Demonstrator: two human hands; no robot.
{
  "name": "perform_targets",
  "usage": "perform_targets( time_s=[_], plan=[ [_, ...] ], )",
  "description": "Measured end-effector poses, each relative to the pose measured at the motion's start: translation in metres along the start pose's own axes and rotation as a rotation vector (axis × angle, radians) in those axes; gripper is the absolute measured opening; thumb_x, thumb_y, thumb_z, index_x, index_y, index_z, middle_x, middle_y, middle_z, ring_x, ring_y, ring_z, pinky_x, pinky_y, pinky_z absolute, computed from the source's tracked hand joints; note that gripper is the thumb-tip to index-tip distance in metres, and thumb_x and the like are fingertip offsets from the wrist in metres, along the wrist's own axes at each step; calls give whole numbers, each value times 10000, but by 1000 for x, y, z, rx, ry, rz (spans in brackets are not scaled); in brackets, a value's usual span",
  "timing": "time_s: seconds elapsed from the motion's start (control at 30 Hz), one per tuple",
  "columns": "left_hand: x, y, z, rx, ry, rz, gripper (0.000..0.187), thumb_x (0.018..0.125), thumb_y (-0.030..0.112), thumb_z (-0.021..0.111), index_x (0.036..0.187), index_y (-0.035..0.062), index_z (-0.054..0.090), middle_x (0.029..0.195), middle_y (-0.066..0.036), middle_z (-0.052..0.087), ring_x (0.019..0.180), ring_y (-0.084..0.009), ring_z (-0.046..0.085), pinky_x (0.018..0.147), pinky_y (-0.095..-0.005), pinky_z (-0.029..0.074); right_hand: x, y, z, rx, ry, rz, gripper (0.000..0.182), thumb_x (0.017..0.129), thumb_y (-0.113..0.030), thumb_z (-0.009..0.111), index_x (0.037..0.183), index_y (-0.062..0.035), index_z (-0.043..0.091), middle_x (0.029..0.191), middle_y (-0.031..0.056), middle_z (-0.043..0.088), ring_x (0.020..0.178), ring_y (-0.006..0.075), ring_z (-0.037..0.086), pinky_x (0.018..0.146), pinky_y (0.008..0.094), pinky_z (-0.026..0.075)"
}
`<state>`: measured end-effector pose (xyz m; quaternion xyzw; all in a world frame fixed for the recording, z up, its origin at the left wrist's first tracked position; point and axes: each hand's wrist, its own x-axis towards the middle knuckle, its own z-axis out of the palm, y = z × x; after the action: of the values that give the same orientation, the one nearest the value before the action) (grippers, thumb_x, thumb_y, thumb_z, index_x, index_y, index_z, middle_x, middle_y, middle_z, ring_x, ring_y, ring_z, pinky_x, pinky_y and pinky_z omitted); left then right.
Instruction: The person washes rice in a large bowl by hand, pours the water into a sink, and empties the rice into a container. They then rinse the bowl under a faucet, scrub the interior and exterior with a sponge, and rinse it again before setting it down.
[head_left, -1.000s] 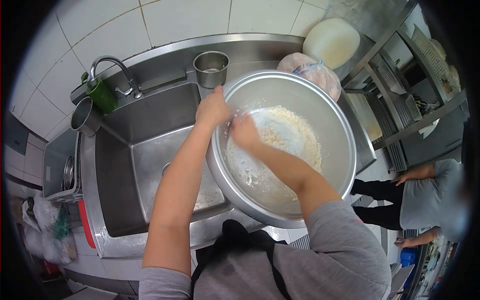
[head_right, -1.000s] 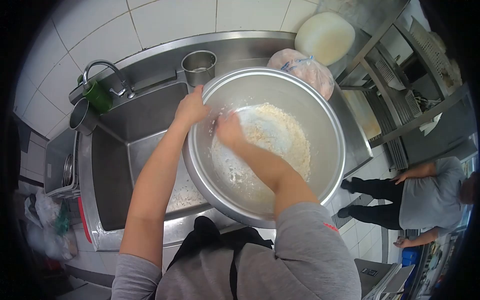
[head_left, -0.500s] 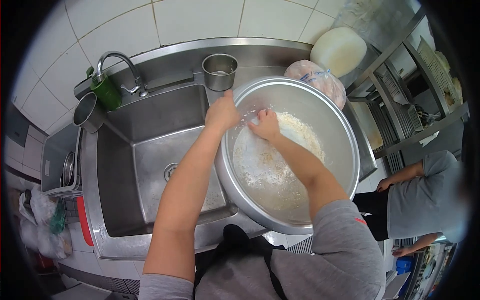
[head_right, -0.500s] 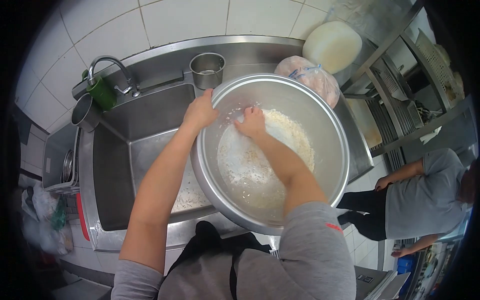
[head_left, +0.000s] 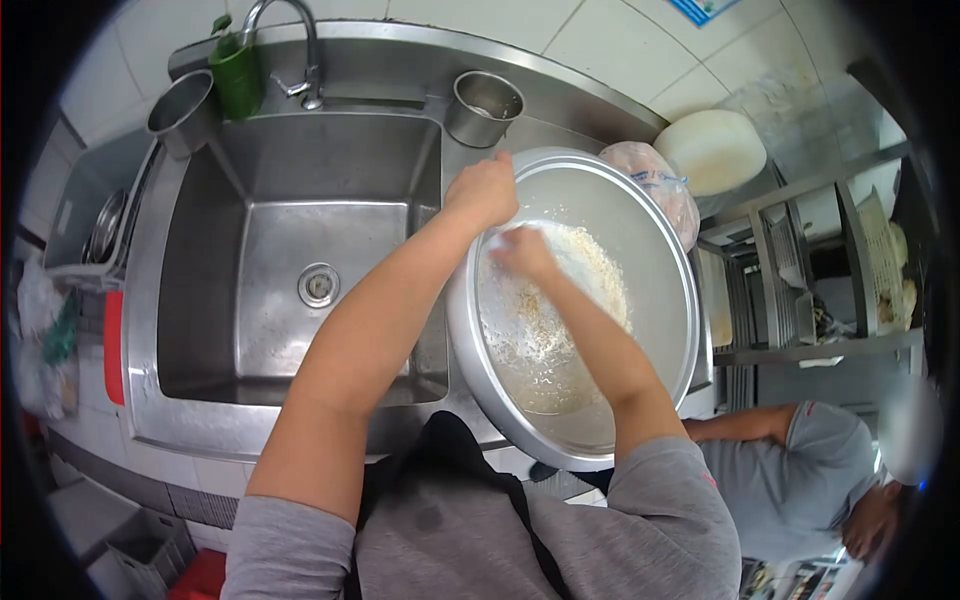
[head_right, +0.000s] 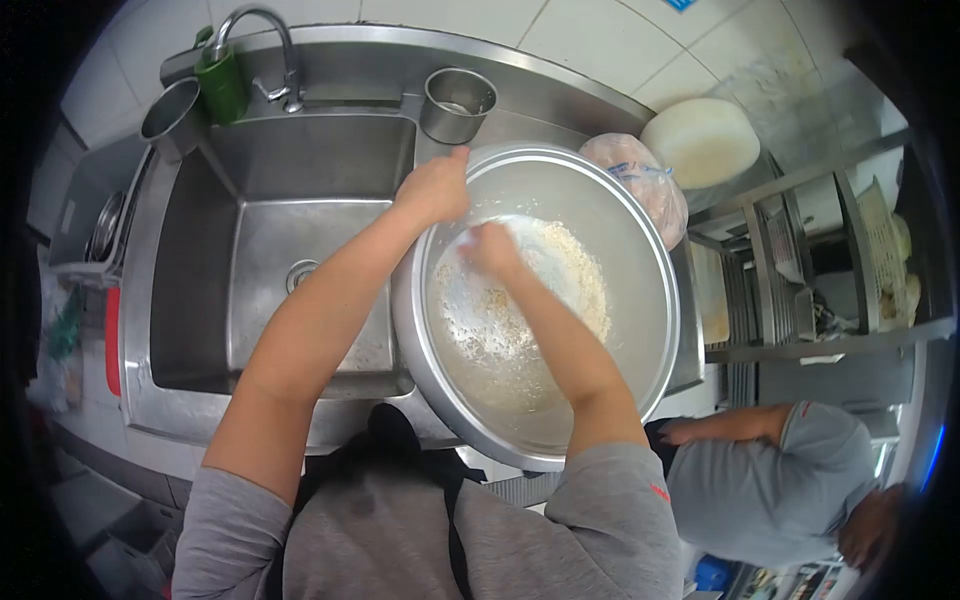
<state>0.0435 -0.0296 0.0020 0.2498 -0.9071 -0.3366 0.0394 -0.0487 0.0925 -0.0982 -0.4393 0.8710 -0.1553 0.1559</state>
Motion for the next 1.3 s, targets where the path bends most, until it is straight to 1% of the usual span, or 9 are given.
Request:
perform_targets(
  time_s=[0.2,0.33,0.43,0.57,0.63,0.73,0.93,1.2,1.3],
  plan=[
    [2,-2,2,-32,39,23,443,661,34,537,1083,-5,410,951,-216,565,909,-352,549,769,-418,445,-37,-19,28,-63,-168,-306,287,607,-196,659,829,-22,607,814,222,563,768,340,556,735,404,444],
    [-1,-3,0,-19,0,5,452,657,43,555,1080,-9,408,970,-215,559,914,-343,552,775,-410,448,30,29,-16,18,-105,210,324,581,-186,685,821,15,602,769,179,613,706,263,609,638,351,480],
    [0,0,2,-16,8,21,461,657,45,556,1090,-7,405,980,-213,556,922,-340,549,778,-405,449,23,24,-28,52,-56,263,310,585,-192,691,819,-4,614,745,157,618,684,256,608,639,346,477],
    [0,-4,0,-9,30,23,398,684,79,557,1047,-25,431,970,-207,569,918,-327,559,792,-375,452,-16,-17,18,-129,-67,-279,293,594,-244,698,796,-42,631,762,171,611,707,282,602,646,354,474],
    [-1,-2,0,-17,14,19,425,674,64,554,1070,-14,418,980,-211,561,930,-333,549,789,-389,449,7,12,7,-163,-41,-271,291,601,-241,687,794,-30,630,739,171,610,680,298,600,639,360,476],
    [1,-1,-3,-30,4,14,453,667,48,547,1093,-3,405,995,-216,550,944,-339,539,788,-405,444,33,21,-20,-5,-38,182,190,600,-161,639,662,16,609,623,189,578,602,303,584,623,336,471],
    [1,-4,2,-29,5,41,398,690,58,541,1057,-34,417,970,-220,559,920,-334,555,786,-386,450,-36,-35,14,-134,-224,-297,183,611,-173,633,686,-7,613,701,193,600,685,321,591,695,393,461],
    [3,-1,0,-5,-7,77,386,700,55,529,1057,-37,413,957,-226,561,921,-342,553,791,-395,447,-17,61,3,-338,319,216,295,650,-123,573,923,-40,499,1002,183,485,981,357,448,837,425,372],
    [6,-1,-1,-8,-24,42,390,700,49,520,1067,-24,412,964,-226,559,922,-350,549,793,-398,445,-61,39,33,26,280,-144,302,642,-63,550,932,-44,470,1128,191,407,1062,350,382,902,422,326]
  ],
)
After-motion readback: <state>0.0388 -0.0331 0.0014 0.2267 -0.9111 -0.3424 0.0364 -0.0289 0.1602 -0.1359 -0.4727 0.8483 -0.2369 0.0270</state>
